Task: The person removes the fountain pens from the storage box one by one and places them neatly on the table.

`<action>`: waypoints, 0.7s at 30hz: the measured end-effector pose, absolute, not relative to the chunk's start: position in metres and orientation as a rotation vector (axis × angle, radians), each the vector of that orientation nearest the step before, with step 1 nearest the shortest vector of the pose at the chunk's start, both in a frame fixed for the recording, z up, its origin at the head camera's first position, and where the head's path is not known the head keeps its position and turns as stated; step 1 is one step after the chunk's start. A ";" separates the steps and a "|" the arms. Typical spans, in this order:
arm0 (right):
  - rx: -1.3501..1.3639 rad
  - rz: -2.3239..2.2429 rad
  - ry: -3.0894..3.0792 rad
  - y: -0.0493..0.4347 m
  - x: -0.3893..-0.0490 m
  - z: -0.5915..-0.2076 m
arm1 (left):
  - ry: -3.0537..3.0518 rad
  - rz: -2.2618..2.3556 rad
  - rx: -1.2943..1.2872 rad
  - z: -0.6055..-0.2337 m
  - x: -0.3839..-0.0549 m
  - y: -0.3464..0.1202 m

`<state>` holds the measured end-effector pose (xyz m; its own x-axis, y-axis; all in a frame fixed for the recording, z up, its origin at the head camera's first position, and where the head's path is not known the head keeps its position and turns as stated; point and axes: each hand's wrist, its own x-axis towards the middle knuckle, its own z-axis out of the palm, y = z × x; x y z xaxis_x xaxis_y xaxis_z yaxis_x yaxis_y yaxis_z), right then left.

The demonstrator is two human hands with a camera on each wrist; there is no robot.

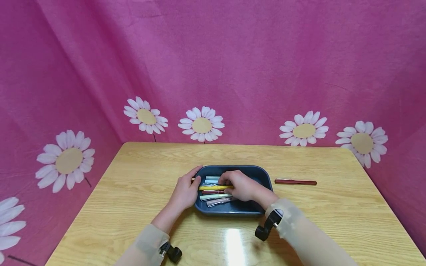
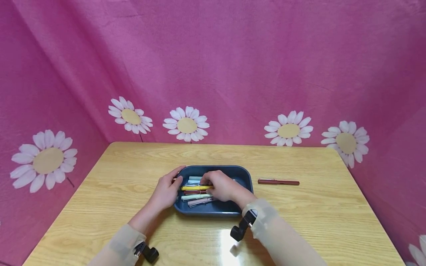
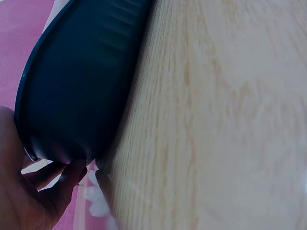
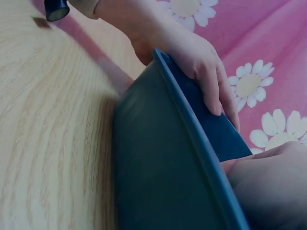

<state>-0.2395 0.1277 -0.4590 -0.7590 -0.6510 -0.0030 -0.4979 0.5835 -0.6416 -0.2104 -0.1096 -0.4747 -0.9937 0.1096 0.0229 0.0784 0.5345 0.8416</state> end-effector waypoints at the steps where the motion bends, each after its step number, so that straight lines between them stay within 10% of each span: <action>1: -0.945 -0.935 2.580 0.127 -0.240 -0.459 | 2.725 1.491 0.170 -0.475 -0.210 -0.110; 21: -1.041 -0.978 2.599 0.131 -0.254 -0.481 | 2.735 1.497 0.170 -0.477 -0.210 -0.111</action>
